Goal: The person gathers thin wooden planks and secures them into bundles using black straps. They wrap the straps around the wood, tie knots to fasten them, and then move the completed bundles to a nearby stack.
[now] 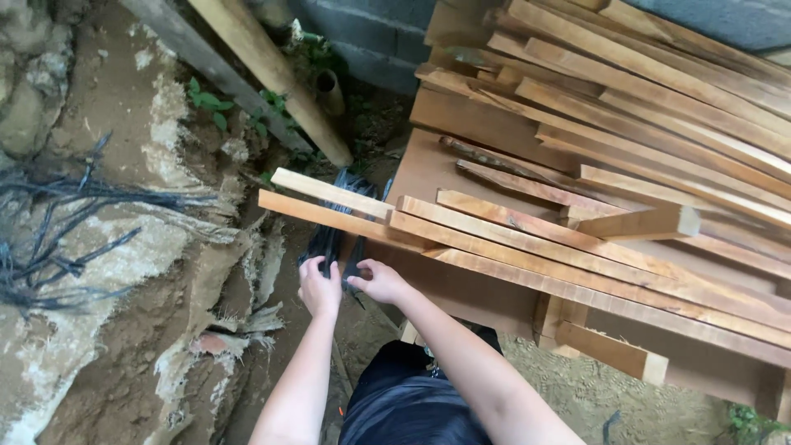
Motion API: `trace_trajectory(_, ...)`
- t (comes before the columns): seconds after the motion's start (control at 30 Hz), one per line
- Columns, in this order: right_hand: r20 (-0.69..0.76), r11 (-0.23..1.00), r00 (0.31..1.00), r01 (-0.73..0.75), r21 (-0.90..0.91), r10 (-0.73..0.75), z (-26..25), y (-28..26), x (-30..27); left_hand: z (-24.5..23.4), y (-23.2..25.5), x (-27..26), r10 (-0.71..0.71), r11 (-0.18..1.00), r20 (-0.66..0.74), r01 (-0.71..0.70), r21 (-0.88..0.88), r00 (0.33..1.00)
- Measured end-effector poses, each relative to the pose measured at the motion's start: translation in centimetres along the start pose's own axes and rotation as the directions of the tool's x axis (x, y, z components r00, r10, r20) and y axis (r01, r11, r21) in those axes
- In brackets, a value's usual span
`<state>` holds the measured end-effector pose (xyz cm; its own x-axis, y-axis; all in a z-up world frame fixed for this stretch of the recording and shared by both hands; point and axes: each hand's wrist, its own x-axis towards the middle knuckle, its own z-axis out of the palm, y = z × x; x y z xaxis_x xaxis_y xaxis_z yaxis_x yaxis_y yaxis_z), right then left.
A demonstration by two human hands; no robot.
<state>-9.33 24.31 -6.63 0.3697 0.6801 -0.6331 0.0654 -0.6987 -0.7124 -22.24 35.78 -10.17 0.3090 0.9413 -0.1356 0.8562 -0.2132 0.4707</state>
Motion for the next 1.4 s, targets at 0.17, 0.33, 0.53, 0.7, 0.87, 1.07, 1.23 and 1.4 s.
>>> trace_trajectory(0.17,-0.042,0.997,0.996,0.074,-0.034,-0.076,-4.8,-2.1,-4.1,-1.4,4.1,-3.9,0.103,0.994,-0.259,-0.106,0.005,0.960)
trace_trajectory(0.33,-0.193,0.968,0.952,0.248,0.026,-0.239,-11.3,-4.3,-9.4,-1.5,9.5,-7.4,0.446,0.883,-0.342,-0.470,0.013,0.827)
trace_trajectory(0.53,-0.388,0.837,0.755,0.385,-0.389,-0.528,-12.9,-0.9,-10.9,-0.6,15.6,-9.6,0.708,0.699,-0.050,-0.709,-0.096,0.704)
trace_trajectory(0.7,-0.366,0.708,0.643,0.415,-0.571,-0.673,-12.2,0.5,-10.9,-2.1,16.7,-10.1,0.700,0.695,0.272,-0.718,-0.046,0.660)
trace_trajectory(0.87,-0.348,0.721,0.677,0.399,-0.567,-0.648,-12.4,0.6,-10.9,-2.0,16.8,-9.9,0.673,0.705,0.339,-0.709,-0.022,0.658)
trace_trajectory(1.07,-0.334,0.732,0.698,0.402,-0.550,-0.634,-12.0,1.2,-9.6,-1.2,15.8,-9.0,0.685,0.715,0.309,-0.691,-0.107,0.660)
trace_trajectory(1.23,-0.366,0.819,0.748,0.407,-0.406,-0.553,-11.9,0.2,-10.5,-3.5,14.4,-6.5,0.764,0.582,-0.151,-0.771,-0.260,0.628)
trace_trajectory(1.4,-0.374,0.838,0.778,0.340,-0.426,-0.505,-10.9,0.2,-10.3,-1.7,6.3,-1.5,0.274,0.957,-0.236,-0.242,0.158,0.932)
